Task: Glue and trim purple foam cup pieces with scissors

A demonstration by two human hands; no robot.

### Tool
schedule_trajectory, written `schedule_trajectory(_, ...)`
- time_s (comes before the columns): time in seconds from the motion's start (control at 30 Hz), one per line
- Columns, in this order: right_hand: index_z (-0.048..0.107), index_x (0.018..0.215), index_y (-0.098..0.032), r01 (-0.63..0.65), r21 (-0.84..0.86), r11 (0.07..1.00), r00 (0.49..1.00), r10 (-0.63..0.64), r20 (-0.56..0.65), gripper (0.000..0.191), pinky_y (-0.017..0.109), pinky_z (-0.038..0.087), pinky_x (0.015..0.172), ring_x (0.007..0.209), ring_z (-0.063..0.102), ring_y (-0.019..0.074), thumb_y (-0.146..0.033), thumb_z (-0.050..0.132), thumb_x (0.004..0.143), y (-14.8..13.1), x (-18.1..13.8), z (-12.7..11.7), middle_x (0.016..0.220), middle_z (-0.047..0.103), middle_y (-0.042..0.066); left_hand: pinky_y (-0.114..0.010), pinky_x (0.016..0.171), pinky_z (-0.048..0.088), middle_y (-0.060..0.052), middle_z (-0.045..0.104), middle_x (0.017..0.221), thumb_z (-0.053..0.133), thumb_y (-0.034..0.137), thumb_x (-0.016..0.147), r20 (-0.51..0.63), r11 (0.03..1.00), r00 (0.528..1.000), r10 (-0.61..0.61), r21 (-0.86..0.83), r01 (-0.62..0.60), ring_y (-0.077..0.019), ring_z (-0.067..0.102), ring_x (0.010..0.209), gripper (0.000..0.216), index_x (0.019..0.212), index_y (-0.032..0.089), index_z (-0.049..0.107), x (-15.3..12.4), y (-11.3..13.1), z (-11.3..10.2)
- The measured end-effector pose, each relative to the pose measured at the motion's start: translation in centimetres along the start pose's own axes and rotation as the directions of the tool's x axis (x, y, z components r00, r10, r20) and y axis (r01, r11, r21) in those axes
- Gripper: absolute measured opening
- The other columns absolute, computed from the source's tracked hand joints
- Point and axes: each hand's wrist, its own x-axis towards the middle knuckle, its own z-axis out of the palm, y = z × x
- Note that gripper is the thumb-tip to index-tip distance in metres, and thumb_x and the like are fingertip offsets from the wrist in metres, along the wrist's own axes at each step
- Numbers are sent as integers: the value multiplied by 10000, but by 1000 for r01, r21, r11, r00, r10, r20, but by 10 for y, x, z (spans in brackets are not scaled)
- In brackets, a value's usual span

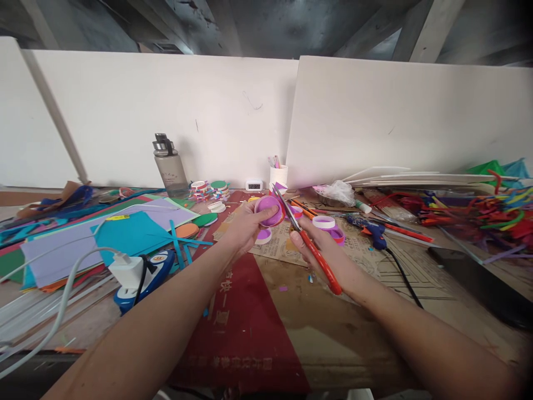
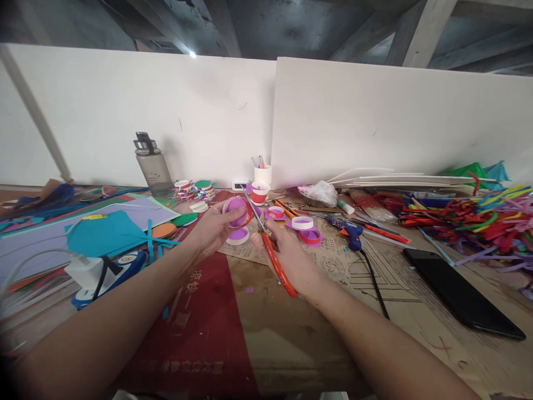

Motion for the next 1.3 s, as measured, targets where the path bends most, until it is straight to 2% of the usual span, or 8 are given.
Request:
schedule_trajectory(0.13,480,896,-228,3,-2,1000,1000,-3,3,354,271,315,552,585,393,127,-579,502,936,2,0,1,683,427,-50,-205,596,459,-45,719,766,906,246,554,0,1000,1000,-16,22,16,-113,621,662,327,808,124,740,2,0,-3)
schedule_trajectory(0.33,445,830,-234,3,0,1000,1000,-3,17,359,269,310,545,589,373,125,-572,513,933,3,-1,1,674,406,-52,-240,677,502,-52,725,764,886,278,598,13,1000,1000,7,-19,-7,-137,643,699,307,825,127,744,2,-1,-4)
schedule_trajectory(0.63,451,858,-235,33,6,999,999,-33,6,314,266,364,557,598,399,124,-533,513,935,4,2,3,700,413,-53,-221,632,467,-39,706,753,912,295,567,29,999,1000,-1,53,-1,-111,599,660,333,795,118,747,2,-2,-4)
schedule_trajectory(0.87,461,840,-236,-7,33,999,1000,7,7,363,252,372,515,580,422,126,-584,527,917,1,-1,0,670,423,-48,-240,638,463,-23,671,669,920,314,545,73,998,997,9,67,-14,-115,580,624,325,714,123,720,0,4,-3)
schedule_trajectory(1.2,478,850,-233,-7,29,1000,1000,6,26,339,247,323,484,533,389,117,-560,534,922,-1,-2,-1,642,412,-58,-258,695,504,-45,713,709,917,288,552,104,997,994,-15,74,7,-137,628,660,321,756,116,739,4,9,-8)
schedule_trajectory(1.3,472,844,-235,-19,47,999,999,18,32,326,241,297,472,496,363,105,-544,533,926,0,-2,-1,610,389,-73,-246,671,504,-43,720,729,906,242,566,66,999,997,-26,38,24,-129,630,652,299,778,112,740,6,8,-11)
